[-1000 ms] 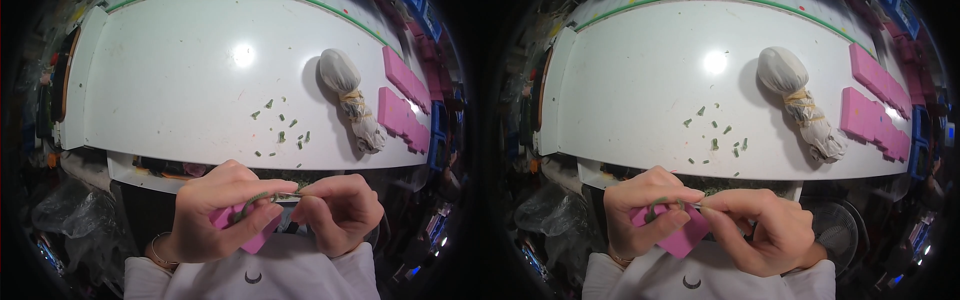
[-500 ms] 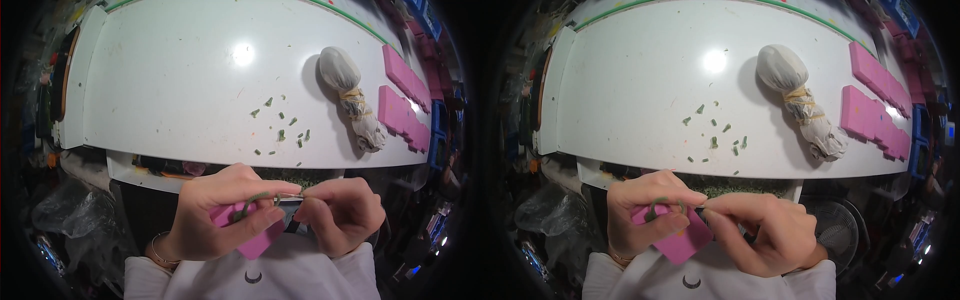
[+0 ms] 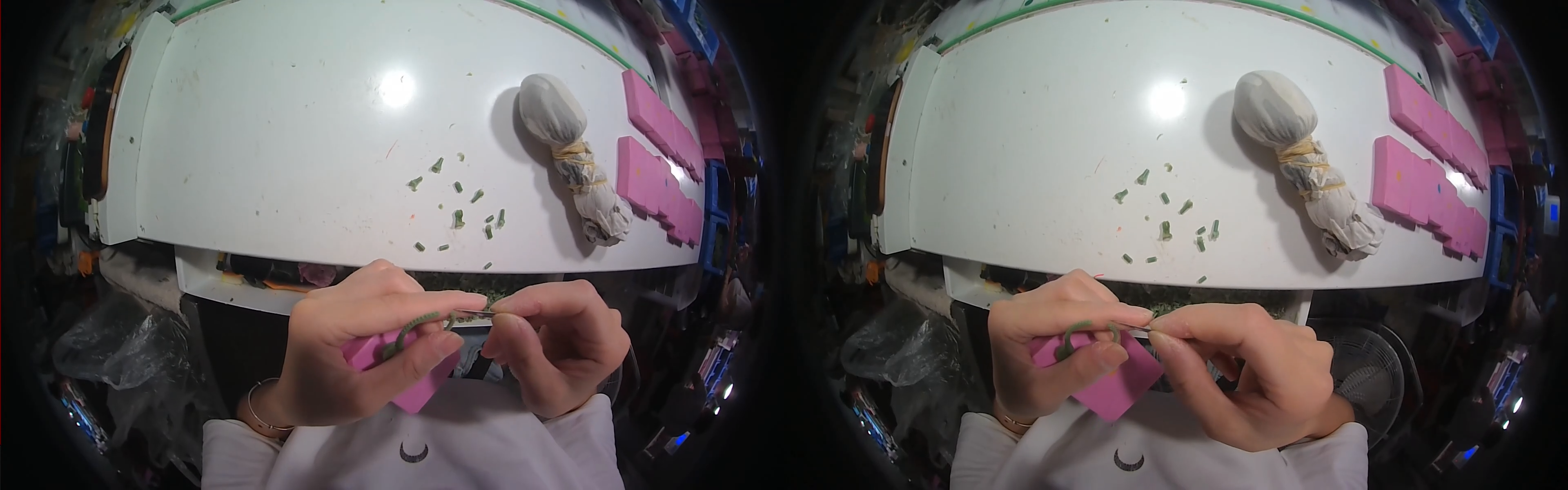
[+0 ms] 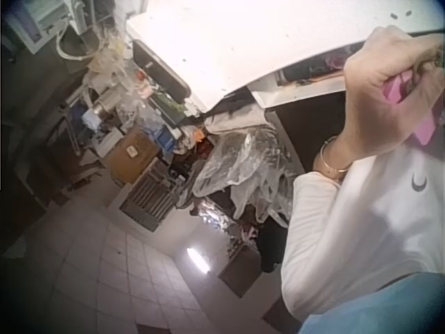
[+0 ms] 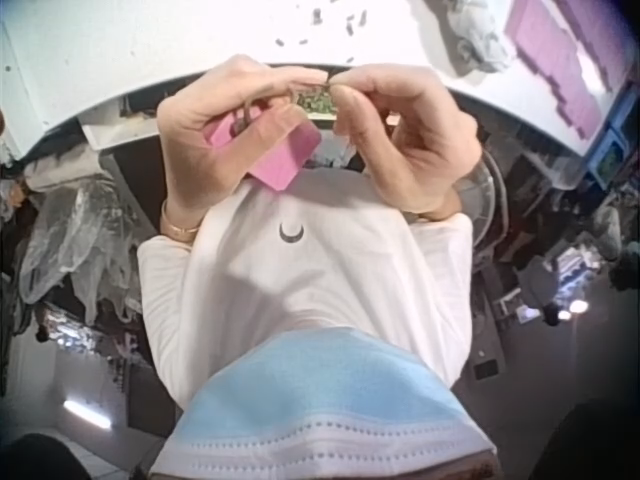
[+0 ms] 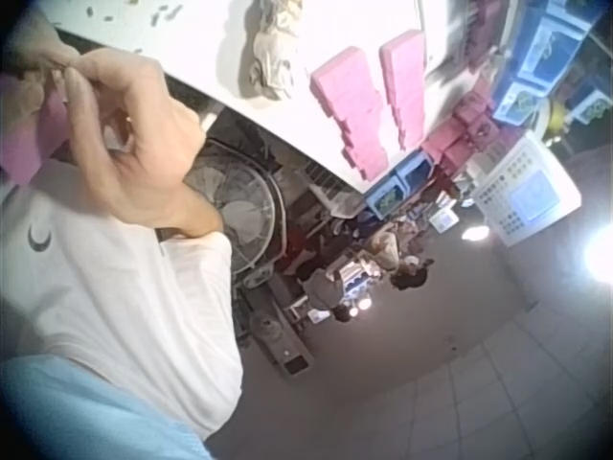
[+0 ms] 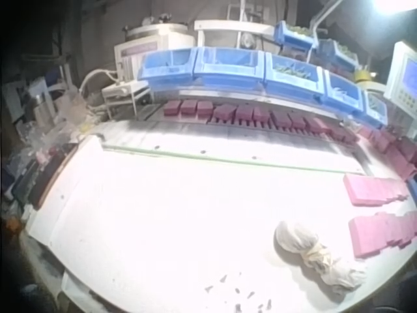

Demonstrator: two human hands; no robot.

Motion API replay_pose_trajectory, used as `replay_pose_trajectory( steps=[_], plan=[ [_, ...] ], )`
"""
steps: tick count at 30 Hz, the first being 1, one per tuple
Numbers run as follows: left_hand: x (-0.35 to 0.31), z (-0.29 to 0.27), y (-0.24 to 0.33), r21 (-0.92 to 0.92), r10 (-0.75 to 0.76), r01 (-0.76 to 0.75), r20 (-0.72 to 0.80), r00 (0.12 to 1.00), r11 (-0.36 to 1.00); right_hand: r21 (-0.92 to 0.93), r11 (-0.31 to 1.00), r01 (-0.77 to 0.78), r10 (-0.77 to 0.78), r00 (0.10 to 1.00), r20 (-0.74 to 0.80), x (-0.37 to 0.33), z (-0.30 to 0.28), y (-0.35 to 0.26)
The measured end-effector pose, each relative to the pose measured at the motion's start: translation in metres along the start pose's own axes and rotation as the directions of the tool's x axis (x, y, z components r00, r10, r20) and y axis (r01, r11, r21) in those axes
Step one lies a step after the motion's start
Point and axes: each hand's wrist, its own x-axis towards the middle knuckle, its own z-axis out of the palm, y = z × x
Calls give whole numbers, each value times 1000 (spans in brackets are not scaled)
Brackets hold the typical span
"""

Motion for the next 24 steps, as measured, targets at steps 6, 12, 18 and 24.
replay_pose_trajectory(
  steps=[6,12,18,24],
  plan=[
    [-1,0,2,-27,-60,61,10,998,998,181,979,-90,104,992,-68,-1,0,3],
    [0,6,-2,33,-19,20,-29,999,999,254,966,-46,5,987,163,7,3,15],
    [-2,1,-2,182,37,-35,-8,999,983,281,952,-125,90,987,135,6,2,8],
    [3,-9,-3,-215,-47,43,-16,999,976,184,983,26,-68,972,226,17,-7,10]
  ],
)
